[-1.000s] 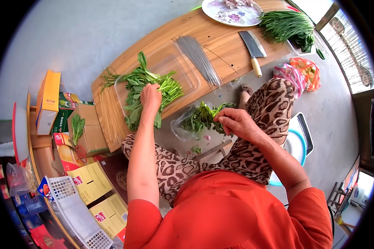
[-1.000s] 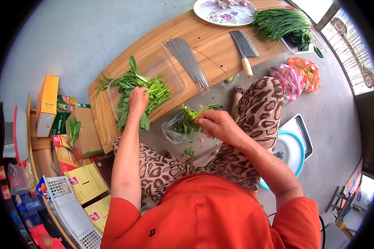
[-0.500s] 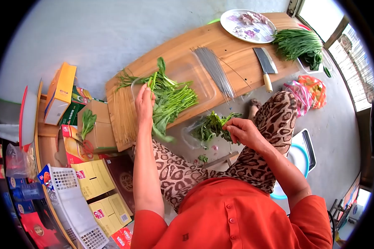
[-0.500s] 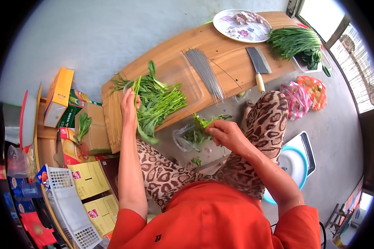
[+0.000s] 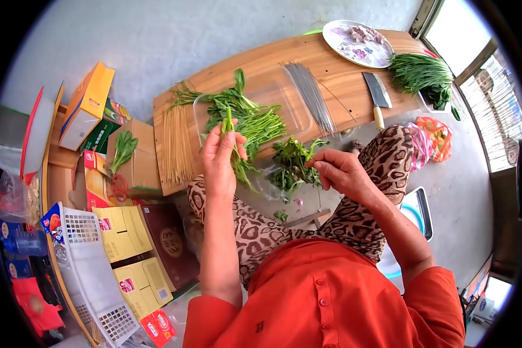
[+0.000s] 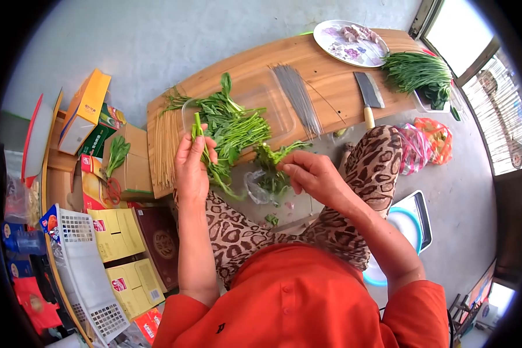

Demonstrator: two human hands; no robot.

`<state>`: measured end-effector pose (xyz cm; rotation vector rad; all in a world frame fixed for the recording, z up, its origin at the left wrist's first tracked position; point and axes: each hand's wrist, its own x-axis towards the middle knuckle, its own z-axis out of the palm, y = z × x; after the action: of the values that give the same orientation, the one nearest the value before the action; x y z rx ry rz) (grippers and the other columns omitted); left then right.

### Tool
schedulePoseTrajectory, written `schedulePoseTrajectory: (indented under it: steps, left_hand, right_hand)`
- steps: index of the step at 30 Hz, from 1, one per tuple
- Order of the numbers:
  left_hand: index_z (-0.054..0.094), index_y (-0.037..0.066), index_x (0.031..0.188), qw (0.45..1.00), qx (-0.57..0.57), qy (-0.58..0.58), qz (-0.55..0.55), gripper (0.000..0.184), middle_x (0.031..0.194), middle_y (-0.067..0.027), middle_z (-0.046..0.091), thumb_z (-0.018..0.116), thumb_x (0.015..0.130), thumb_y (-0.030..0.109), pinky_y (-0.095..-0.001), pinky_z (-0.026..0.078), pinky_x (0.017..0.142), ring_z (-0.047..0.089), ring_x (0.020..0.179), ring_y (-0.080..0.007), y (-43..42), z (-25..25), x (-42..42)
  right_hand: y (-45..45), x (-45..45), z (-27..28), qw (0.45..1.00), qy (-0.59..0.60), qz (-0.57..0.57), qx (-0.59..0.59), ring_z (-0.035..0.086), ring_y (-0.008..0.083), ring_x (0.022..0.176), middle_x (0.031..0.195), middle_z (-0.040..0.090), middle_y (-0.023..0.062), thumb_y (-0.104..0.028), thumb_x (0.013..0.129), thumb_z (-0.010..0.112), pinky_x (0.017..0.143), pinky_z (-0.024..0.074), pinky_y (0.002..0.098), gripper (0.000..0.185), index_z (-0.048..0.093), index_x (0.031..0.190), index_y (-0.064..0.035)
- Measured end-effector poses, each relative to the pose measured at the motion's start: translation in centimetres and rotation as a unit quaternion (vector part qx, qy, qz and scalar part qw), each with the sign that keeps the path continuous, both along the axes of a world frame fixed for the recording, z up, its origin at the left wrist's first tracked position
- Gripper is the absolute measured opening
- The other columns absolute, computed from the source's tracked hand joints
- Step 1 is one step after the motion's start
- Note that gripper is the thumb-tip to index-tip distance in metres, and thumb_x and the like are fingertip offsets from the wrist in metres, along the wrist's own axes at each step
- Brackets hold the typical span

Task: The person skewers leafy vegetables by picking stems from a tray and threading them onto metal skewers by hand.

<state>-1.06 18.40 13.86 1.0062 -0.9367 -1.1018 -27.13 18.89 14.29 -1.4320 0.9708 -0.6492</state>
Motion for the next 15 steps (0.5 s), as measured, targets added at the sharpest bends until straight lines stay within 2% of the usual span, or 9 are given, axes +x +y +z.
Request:
schedulePoseTrajectory:
  steps: [4, 6, 7, 8, 11, 15]
  left_hand:
    - [0.062, 0.000, 0.111, 0.999, -0.001, 0.040, 0.005, 0.024, 0.089, -0.0042, 0.062, 0.054, 0.095, 0.017, -0.0272, 0.044, 0.068, 0.056, 0.072, -0.0129, 0.8, -0.5, -0.1]
    - [0.062, 0.000, 0.111, 1.000, -0.002, -0.005, 0.002, 0.024, 0.091, -0.0039, 0.062, 0.055, 0.094, 0.016, -0.0269, 0.044, 0.070, 0.056, 0.073, -0.0124, 1.1, -0.7, 0.0]
    - [0.061, 0.000, 0.114, 1.000, -0.003, -0.006, 0.000, 0.026, 0.088, -0.0027, 0.061, 0.056, 0.094, 0.016, -0.0238, 0.042, 0.063, 0.052, 0.067, -0.0101, 1.3, -0.6, 0.0]
    - [0.061, 0.000, 0.114, 1.000, -0.003, -0.002, -0.002, 0.026, 0.088, -0.0027, 0.061, 0.056, 0.094, 0.016, -0.0238, 0.042, 0.063, 0.052, 0.067, -0.0101, 1.4, -0.4, -0.1]
    - [0.058, 0.001, 0.116, 0.999, 0.023, 0.036, 0.017, 0.029, 0.084, -0.0009, 0.058, 0.060, 0.092, 0.015, -0.0199, 0.033, 0.051, 0.043, 0.059, -0.0067, 2.0, -0.3, -0.1]
    - [0.063, 0.001, 0.108, 0.997, 0.033, 0.064, 0.023, 0.023, 0.081, -0.0001, 0.060, 0.064, 0.088, 0.012, -0.0196, 0.036, 0.052, 0.046, 0.059, -0.0061, 2.1, -0.5, -0.4]
  right_hand:
    - [0.5, 1.7, 2.1, 0.999, 0.001, 0.023, -0.027, 0.044, 0.0032, 0.053, 0.060, 0.051, -0.0025, -0.017, 0.097, 0.050, 0.047, 0.0322, 0.0199, 0.022, 0.061, 0.104, 0.0000]
    - [0.7, 2.1, 2.5, 0.998, -0.014, 0.035, -0.053, 0.046, 0.0036, 0.054, 0.061, 0.051, -0.0024, -0.017, 0.097, 0.050, 0.049, 0.0343, 0.0204, 0.021, 0.062, 0.102, 0.0006]
    - [0.9, 2.4, 3.1, 0.998, -0.012, 0.040, -0.042, 0.048, 0.0040, 0.056, 0.062, 0.050, -0.0022, -0.016, 0.097, 0.050, 0.051, 0.0370, 0.0209, 0.021, 0.062, 0.101, 0.0013]
    - [1.0, 2.5, 3.2, 0.998, -0.008, 0.038, -0.042, 0.048, 0.0040, 0.056, 0.062, 0.050, -0.0022, -0.016, 0.097, 0.050, 0.051, 0.0370, 0.0209, 0.021, 0.062, 0.101, 0.0013]
    - [1.2, 2.8, 3.1, 0.998, -0.008, 0.050, -0.042, 0.048, 0.0045, 0.057, 0.063, 0.050, -0.0020, -0.016, 0.097, 0.051, 0.053, 0.0393, 0.0211, 0.020, 0.061, 0.100, 0.0015]
    - [1.3, 3.0, 2.6, 0.997, 0.010, 0.052, -0.059, 0.048, 0.0046, 0.057, 0.064, 0.050, -0.0020, -0.016, 0.097, 0.051, 0.053, 0.0391, 0.0211, 0.020, 0.061, 0.100, 0.0014]
